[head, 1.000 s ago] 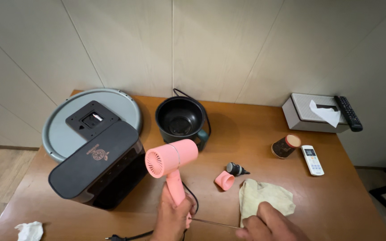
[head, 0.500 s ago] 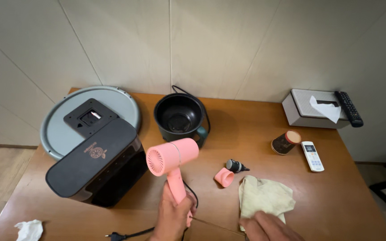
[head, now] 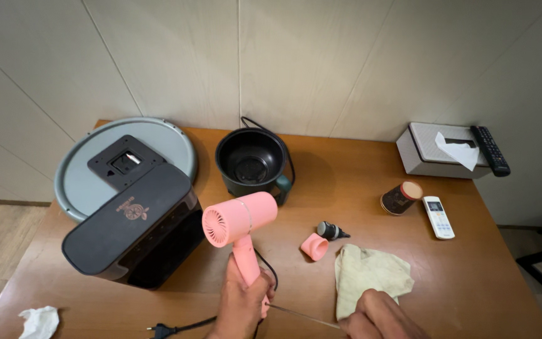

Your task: The person disassembles a pink hair dryer on a wooden table, removing the rear cover and handle parts to expose the interior. They use a long thin rod to clean inside the barrel, wipe the housing with a cloth, reassemble the parts, wrap the cord around the unit, and hold it up testing the fan.

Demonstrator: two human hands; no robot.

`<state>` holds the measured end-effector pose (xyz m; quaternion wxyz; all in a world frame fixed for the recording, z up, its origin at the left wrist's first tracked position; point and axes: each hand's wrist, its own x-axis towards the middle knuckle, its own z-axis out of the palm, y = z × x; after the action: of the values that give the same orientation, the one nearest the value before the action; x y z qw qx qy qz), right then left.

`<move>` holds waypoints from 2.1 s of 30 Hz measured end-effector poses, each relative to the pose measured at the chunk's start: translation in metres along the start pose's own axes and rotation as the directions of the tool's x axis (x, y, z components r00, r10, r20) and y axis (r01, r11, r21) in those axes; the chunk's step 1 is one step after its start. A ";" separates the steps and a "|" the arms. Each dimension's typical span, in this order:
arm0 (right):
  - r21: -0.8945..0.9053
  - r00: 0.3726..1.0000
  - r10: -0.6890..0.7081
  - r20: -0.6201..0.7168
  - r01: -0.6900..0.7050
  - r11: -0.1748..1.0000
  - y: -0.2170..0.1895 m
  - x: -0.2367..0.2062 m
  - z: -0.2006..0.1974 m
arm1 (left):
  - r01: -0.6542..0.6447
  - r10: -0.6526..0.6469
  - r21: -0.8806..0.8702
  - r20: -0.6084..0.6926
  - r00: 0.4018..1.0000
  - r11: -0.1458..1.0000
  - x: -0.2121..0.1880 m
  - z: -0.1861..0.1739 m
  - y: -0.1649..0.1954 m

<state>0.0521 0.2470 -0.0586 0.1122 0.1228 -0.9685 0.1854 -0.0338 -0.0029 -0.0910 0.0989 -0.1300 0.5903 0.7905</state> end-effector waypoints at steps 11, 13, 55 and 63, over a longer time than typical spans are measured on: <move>-0.320 0.979 -0.150 0.137 0.187 0.929 0.022 -0.017 0.019 | -0.016 0.015 0.020 0.039 0.999 1.000 -0.004 0.001 0.008; -0.243 0.978 -0.089 0.189 0.135 0.961 0.033 -0.018 0.017 | -0.013 0.011 0.043 0.047 0.999 0.999 -0.006 0.002 0.010; 0.179 0.939 -0.244 0.244 0.203 0.963 0.055 -0.036 0.045 | -0.393 0.393 0.349 0.075 0.917 0.851 -0.011 0.003 0.019; 0.377 0.642 0.143 0.753 -0.600 0.705 0.056 -0.009 0.031 | -0.273 0.273 0.407 0.060 0.960 0.872 -0.012 0.000 0.023</move>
<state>0.0395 0.2874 -0.1081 -0.3349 -0.0050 -0.8316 0.4430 -0.0297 -0.0093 -0.0663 0.0117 -0.0213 0.7557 0.6545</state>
